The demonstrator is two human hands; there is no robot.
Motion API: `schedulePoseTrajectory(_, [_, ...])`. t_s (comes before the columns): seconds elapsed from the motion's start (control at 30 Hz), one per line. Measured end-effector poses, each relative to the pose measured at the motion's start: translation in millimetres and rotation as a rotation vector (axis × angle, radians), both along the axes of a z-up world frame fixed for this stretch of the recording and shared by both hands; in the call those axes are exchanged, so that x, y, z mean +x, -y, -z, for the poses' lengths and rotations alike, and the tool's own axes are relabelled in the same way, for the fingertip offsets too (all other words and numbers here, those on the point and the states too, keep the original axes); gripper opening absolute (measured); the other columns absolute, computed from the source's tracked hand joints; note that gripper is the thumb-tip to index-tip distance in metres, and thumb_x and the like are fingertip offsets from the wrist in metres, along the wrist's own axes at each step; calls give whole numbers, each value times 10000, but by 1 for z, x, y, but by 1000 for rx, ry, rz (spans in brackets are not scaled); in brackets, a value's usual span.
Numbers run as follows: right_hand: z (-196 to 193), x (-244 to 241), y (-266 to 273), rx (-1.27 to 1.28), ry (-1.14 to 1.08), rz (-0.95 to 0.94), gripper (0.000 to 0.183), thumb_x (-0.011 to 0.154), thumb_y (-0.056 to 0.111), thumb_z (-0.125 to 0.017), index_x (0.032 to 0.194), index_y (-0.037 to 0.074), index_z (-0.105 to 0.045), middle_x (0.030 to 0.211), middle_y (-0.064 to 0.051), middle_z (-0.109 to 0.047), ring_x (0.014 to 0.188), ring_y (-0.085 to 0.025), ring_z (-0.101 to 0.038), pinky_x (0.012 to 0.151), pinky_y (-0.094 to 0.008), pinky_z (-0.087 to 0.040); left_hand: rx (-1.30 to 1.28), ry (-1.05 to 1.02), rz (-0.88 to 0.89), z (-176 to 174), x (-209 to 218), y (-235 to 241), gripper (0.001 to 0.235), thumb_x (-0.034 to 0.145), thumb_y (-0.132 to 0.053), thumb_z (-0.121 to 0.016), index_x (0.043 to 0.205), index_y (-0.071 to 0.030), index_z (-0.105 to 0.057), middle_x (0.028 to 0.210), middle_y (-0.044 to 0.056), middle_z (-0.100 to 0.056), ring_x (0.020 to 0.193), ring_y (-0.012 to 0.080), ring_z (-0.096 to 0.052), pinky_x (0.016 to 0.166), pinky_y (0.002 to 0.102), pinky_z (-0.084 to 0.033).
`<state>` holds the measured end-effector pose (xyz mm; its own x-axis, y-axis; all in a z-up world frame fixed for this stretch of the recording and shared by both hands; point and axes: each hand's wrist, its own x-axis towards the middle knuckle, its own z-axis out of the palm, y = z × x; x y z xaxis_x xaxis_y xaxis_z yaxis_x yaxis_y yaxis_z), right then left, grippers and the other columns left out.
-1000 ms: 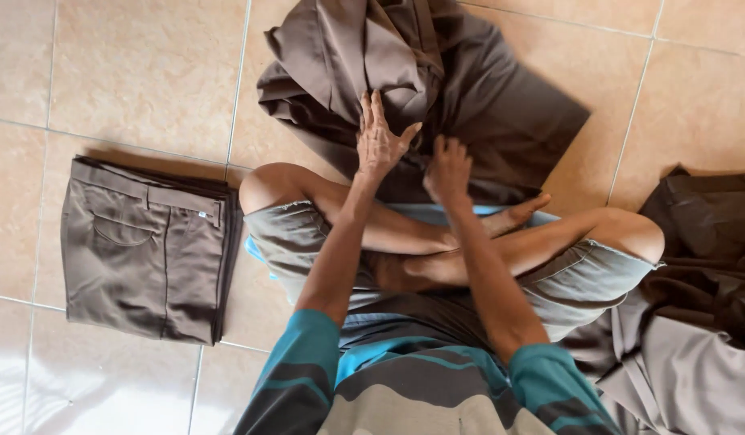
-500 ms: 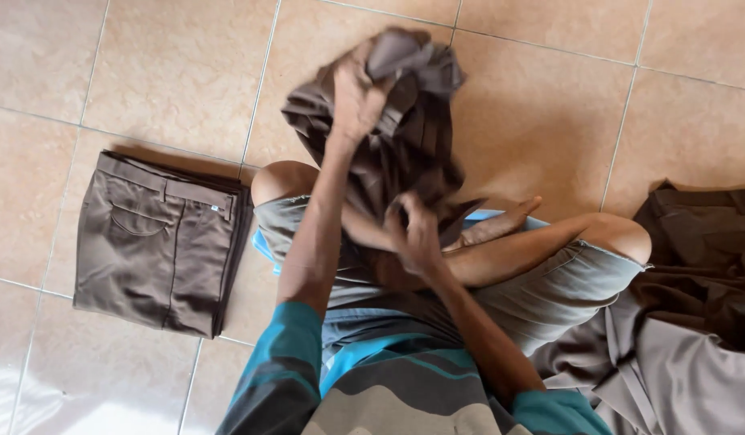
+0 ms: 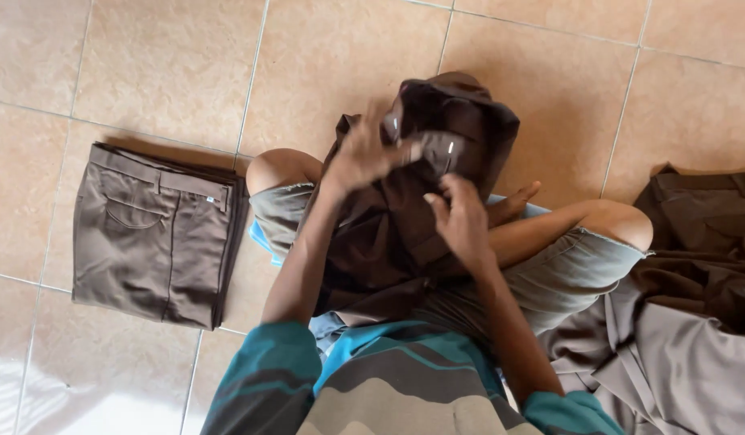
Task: The person sits cross-legged on a tiled floor and folds a pair of brown trousers by hand. They smooth the fabric, fold the legs together, and then fold the garment into a compact rectangle before placing it aside.
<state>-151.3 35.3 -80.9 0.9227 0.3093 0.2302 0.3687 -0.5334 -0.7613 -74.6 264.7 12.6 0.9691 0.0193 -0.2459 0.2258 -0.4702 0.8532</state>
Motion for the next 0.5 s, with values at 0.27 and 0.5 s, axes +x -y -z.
schedulePoseTrajectory(0.27, [26,71,4,-362,-71,251,1190,901,833,-573,1635,-14,-173,1523,-416,-365,1378,-575,-456,998,-672,-485,775,198,497,138,-94,15,774,682,-567,-863,1251,-111,-604,1186,150,-652,1144,339,-583,1097,591,-334])
schedulePoseTrajectory(0.5, [114,136,56,-363,-198,279,522,718,336,-920,1102,192,-598,1058,-124,-626,1023,-377,-695,876,-483,-547,756,693,412,165,-22,-4,220,872,-137,-612,1089,-171,-629,825,58,-589,702,276,-633,612,427,-491])
